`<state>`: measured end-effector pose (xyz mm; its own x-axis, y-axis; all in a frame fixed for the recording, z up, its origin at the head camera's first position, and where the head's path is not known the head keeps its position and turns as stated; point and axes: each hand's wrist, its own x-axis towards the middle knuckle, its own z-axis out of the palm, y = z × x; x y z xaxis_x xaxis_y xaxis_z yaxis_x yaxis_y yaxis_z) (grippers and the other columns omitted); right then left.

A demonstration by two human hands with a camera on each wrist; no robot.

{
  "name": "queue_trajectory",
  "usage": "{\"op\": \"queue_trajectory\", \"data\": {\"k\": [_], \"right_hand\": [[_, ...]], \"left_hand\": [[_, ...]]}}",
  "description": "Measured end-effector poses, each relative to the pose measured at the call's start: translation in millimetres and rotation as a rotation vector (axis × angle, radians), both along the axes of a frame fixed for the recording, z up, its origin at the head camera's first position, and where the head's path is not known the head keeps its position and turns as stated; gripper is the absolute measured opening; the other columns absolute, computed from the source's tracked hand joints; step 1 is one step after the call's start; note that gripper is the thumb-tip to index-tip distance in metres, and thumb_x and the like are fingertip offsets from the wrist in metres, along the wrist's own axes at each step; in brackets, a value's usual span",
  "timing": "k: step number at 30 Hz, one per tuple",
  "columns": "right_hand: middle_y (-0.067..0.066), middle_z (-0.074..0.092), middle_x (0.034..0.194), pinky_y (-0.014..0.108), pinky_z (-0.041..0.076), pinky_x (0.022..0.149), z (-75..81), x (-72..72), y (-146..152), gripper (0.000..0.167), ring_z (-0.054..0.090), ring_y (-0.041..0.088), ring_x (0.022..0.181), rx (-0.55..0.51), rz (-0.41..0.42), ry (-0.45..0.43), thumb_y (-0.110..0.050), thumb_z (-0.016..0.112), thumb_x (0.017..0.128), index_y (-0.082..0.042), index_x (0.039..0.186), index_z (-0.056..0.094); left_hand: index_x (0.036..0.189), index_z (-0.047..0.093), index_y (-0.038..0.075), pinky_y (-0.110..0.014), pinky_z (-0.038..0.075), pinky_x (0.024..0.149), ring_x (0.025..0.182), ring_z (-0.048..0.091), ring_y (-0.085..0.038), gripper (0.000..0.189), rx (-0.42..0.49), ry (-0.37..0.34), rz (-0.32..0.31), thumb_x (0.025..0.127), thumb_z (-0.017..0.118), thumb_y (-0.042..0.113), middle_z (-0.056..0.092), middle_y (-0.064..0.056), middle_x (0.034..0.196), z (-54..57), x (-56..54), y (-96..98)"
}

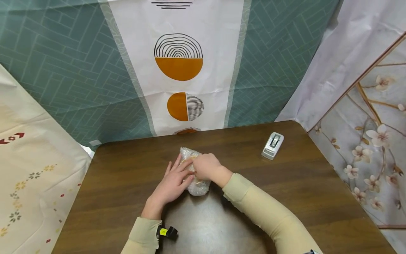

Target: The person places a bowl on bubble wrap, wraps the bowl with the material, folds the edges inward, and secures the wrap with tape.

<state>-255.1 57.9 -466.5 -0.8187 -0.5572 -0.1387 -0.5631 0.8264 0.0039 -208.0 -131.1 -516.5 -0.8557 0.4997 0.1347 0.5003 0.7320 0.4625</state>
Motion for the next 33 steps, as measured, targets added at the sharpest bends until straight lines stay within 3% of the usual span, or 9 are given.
{"op": "queue_trajectory", "data": {"k": [3, 5, 12, 18, 21, 24, 28, 33], "right_hand": [[0.001, 0.069, 0.074, 0.042, 0.06, 0.06, 0.4, 7.2, -5.7, 0.027, 0.069, 0.02, 0.066, 0.059, -0.055, 0.079, -0.037, 0.077, 0.097, -0.019, 0.076, 0.074], [0.003, 0.072, 0.077, 0.041, 0.06, 0.058, -0.5, 12.3, -7.2, 0.027, 0.071, 0.023, 0.067, 0.082, -0.106, 0.125, -0.041, 0.079, 0.096, -0.018, 0.082, 0.078], [0.005, 0.072, 0.073, 0.039, 0.058, 0.052, -4.0, 19.4, -7.1, 0.035, 0.07, 0.024, 0.061, 0.066, -0.24, 0.201, -0.045, 0.082, 0.093, -0.015, 0.076, 0.076], [0.009, 0.074, 0.086, 0.046, 0.058, 0.072, -7.2, 19.4, -3.7, 0.045, 0.071, 0.03, 0.08, 0.036, -0.32, 0.202, -0.056, 0.083, 0.088, -0.011, 0.092, 0.081], [0.011, 0.072, 0.095, 0.053, 0.055, 0.081, -11.6, 18.5, 1.1, 0.056, 0.069, 0.033, 0.091, -0.045, -0.383, 0.182, -0.059, 0.086, 0.083, -0.008, 0.104, 0.077], [0.011, 0.068, 0.098, 0.056, 0.055, 0.082, -16.1, 17.7, 6.0, 0.06, 0.069, 0.035, 0.094, -0.181, -0.46, 0.123, -0.057, 0.091, 0.08, -0.007, 0.108, 0.071], [0.008, 0.061, 0.093, 0.052, 0.057, 0.07, -20.2, 15.3, 12.1, 0.056, 0.068, 0.031, 0.08, -0.354, -0.531, 0.017, -0.05, 0.094, 0.079, -0.008, 0.1, 0.063], [0.005, 0.053, 0.082, 0.038, 0.044, 0.058, -27.2, 10.4, 24.0, 0.045, 0.054, 0.022, 0.069, -0.518, -0.534, -0.099, -0.039, 0.09, 0.085, -0.012, 0.089, 0.054]], "left_hand": [[0.126, 0.08, 0.02, -0.071, 0.01, 0.124, 0.165, 0.004, -0.03, 0.039, -0.008, 0.009, 0.002, 0.113, 0.051, 0.043, 0.04, 0.002, 0.17, 2.1, 0.1, 1.7], [0.126, 0.08, 0.019, -0.07, 0.011, 0.125, 0.165, 0.006, -0.031, 0.04, -0.02, 0.013, 0.006, 0.113, 0.05, 0.043, 0.041, 0.001, 0.17, 3.1, 1.0, 3.7], [0.125, 0.08, 0.019, -0.067, 0.012, 0.126, 0.164, 0.009, -0.033, 0.041, -0.051, 0.036, 0.029, 0.114, 0.049, 0.043, 0.043, 0.001, 0.168, 6.6, 1.9, 9.5], [0.126, 0.08, 0.019, -0.065, 0.012, 0.127, 0.164, 0.011, -0.032, 0.04, -0.061, 0.051, 0.049, 0.113, 0.05, 0.042, 0.046, 0.002, 0.166, 4.8, 4.2, 9.3], [0.124, 0.081, 0.019, -0.065, 0.013, 0.127, 0.164, 0.012, -0.032, 0.04, -0.075, 0.057, 0.058, 0.114, 0.049, 0.042, 0.046, 0.003, 0.166, 4.7, 5.6, 9.2], [0.122, 0.081, 0.018, -0.064, 0.013, 0.127, 0.164, 0.012, -0.033, 0.04, -0.084, 0.065, 0.064, 0.113, 0.05, 0.041, 0.047, 0.002, 0.166, 5.1, 6.6, 9.7], [0.121, 0.081, 0.017, -0.062, 0.013, 0.128, 0.164, 0.013, -0.034, 0.042, -0.092, 0.077, 0.07, 0.113, 0.048, 0.041, 0.048, 0.002, 0.165, 6.3, 6.9, 11.7], [0.119, 0.082, 0.016, -0.061, 0.013, 0.128, 0.164, 0.013, -0.036, 0.044, -0.089, 0.081, 0.07, 0.114, 0.047, 0.042, 0.049, 0.0, 0.164, 5.1, 8.0, 13.1]]}}
